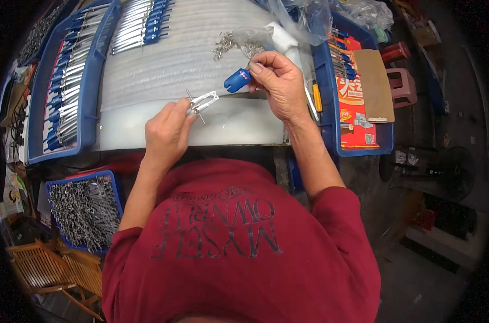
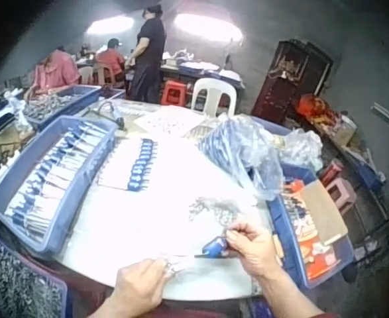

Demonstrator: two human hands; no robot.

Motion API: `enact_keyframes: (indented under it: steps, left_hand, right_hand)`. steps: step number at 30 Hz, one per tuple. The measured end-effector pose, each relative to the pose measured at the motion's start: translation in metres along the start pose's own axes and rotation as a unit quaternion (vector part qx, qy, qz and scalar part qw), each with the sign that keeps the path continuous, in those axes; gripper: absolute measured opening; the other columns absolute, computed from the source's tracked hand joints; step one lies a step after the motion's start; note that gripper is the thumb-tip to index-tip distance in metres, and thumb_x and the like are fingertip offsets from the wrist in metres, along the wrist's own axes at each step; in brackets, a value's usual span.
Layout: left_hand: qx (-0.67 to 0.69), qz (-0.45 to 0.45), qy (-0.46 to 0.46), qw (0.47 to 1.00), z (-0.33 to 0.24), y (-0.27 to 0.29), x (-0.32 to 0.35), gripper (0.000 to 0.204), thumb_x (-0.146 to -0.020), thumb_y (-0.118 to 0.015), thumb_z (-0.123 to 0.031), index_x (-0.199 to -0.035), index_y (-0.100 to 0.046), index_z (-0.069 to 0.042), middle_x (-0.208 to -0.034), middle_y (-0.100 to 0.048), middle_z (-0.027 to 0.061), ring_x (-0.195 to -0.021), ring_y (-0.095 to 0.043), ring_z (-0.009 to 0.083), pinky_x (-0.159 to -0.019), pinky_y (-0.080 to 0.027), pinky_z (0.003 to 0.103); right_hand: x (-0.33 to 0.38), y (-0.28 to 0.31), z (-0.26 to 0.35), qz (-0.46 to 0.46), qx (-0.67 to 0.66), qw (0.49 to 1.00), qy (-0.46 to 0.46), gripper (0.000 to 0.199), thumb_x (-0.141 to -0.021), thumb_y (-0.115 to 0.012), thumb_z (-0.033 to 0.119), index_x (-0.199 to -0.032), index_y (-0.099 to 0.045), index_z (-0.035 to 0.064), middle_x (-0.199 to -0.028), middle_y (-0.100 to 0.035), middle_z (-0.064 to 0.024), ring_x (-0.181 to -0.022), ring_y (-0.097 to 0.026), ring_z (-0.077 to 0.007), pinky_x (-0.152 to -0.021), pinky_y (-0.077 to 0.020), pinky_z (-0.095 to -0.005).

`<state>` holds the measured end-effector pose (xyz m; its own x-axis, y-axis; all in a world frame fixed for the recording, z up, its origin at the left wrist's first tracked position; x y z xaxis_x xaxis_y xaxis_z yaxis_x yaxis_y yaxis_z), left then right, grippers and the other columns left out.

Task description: Assembling small metal hardware components at a manual workstation.

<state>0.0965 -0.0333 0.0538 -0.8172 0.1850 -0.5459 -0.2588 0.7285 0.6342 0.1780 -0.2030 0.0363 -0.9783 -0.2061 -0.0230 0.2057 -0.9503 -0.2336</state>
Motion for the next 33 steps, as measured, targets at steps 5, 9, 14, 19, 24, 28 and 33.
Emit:
enact_keyframes:
  steps: [5,9,14,19,24,28,33]
  left_hand:
    - [-0.007,0.018,0.01,1.0,-0.001,-0.005,0.007,0.024,-0.07,-0.06,-0.01,-0.091,-0.051,-0.005,-0.064,-0.047,0.0072,-0.051,-0.049,0.023,-0.044,-0.039,0.032]
    - [-0.021,0.021,-0.002,1.0,-0.003,-0.007,0.01,0.024,-0.069,-0.061,-0.01,-0.09,-0.051,-0.005,-0.064,-0.047,0.0067,-0.05,-0.049,0.022,-0.043,-0.039,0.031]
    - [-0.025,0.017,0.003,1.0,-0.002,-0.007,0.012,0.023,-0.069,-0.061,-0.01,-0.089,-0.05,-0.005,-0.063,-0.046,0.0065,-0.049,-0.049,0.0215,-0.042,-0.039,0.031]
    - [-0.035,0.022,0.004,0.999,-0.002,-0.008,0.013,0.023,-0.069,-0.061,-0.01,-0.089,-0.05,-0.005,-0.063,-0.046,0.0063,-0.049,-0.049,0.0212,-0.042,-0.039,0.031]
    - [-0.05,0.031,0.0,0.998,-0.004,-0.01,0.015,0.024,-0.068,-0.061,-0.01,-0.089,-0.05,-0.005,-0.062,-0.045,0.0062,-0.049,-0.049,0.0207,-0.042,-0.039,0.031]
    - [-0.057,0.035,0.001,0.998,-0.005,-0.01,0.016,0.023,-0.068,-0.06,-0.01,-0.088,-0.05,-0.004,-0.062,-0.045,0.0062,-0.05,-0.049,0.0205,-0.042,-0.039,0.031]
    - [-0.07,0.048,0.004,0.996,-0.005,-0.011,0.017,0.021,-0.069,-0.06,-0.011,-0.087,-0.05,-0.004,-0.061,-0.045,0.0064,-0.051,-0.049,0.0208,-0.043,-0.04,0.032]
  right_hand:
    - [0.012,-0.001,-0.024,-0.019,-0.046,0.999,-0.018,0.011,-0.079,-0.056,0.009,-0.085,-0.053,0.0001,-0.077,-0.057,-0.0079,-0.06,-0.055,-0.0132,-0.051,-0.0459,-0.0231]
    - [0.018,0.005,-0.032,-0.054,-0.044,0.997,-0.037,0.011,-0.08,-0.055,0.011,-0.082,-0.053,0.0006,-0.069,-0.056,-0.0076,-0.056,-0.054,-0.013,-0.048,-0.0439,-0.0225]
    - [0.022,0.01,-0.036,-0.064,-0.031,0.996,-0.05,0.011,-0.08,-0.055,0.013,-0.08,-0.052,0.0016,-0.064,-0.054,-0.006,-0.053,-0.053,-0.0119,-0.046,-0.0411,-0.0215]
    - [0.026,0.012,-0.042,-0.08,-0.024,0.994,-0.069,0.013,-0.08,-0.055,0.014,-0.077,-0.052,0.0027,-0.061,-0.053,-0.0047,-0.049,-0.052,-0.0111,-0.042,-0.0384,-0.0203]
    - [0.029,0.012,-0.044,-0.086,0.013,0.993,-0.085,0.014,-0.08,-0.056,0.016,-0.072,-0.051,0.0044,-0.057,-0.052,-0.0024,-0.044,-0.05,-0.0094,-0.038,-0.0362,-0.0183]
    - [0.031,0.009,-0.046,-0.081,0.018,0.992,-0.092,0.014,-0.08,-0.055,0.016,-0.072,-0.051,0.0045,-0.057,-0.052,-0.0023,-0.044,-0.05,-0.009,-0.038,-0.0361,-0.0179]
    - [0.033,0.006,-0.049,-0.071,0.009,0.992,-0.106,0.014,-0.08,-0.055,0.015,-0.072,-0.051,0.0047,-0.057,-0.052,-0.0021,-0.044,-0.05,-0.009,-0.038,-0.0361,-0.018]
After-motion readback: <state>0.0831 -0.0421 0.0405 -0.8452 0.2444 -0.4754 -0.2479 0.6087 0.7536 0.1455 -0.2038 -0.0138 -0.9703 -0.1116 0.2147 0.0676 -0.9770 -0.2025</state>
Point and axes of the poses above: each hand's wrist, its own x-axis away from the middle knuckle, its own y-axis out of the back of the hand, z = x × y, the point moved 10 cm from there along -x, towards the middle knuckle
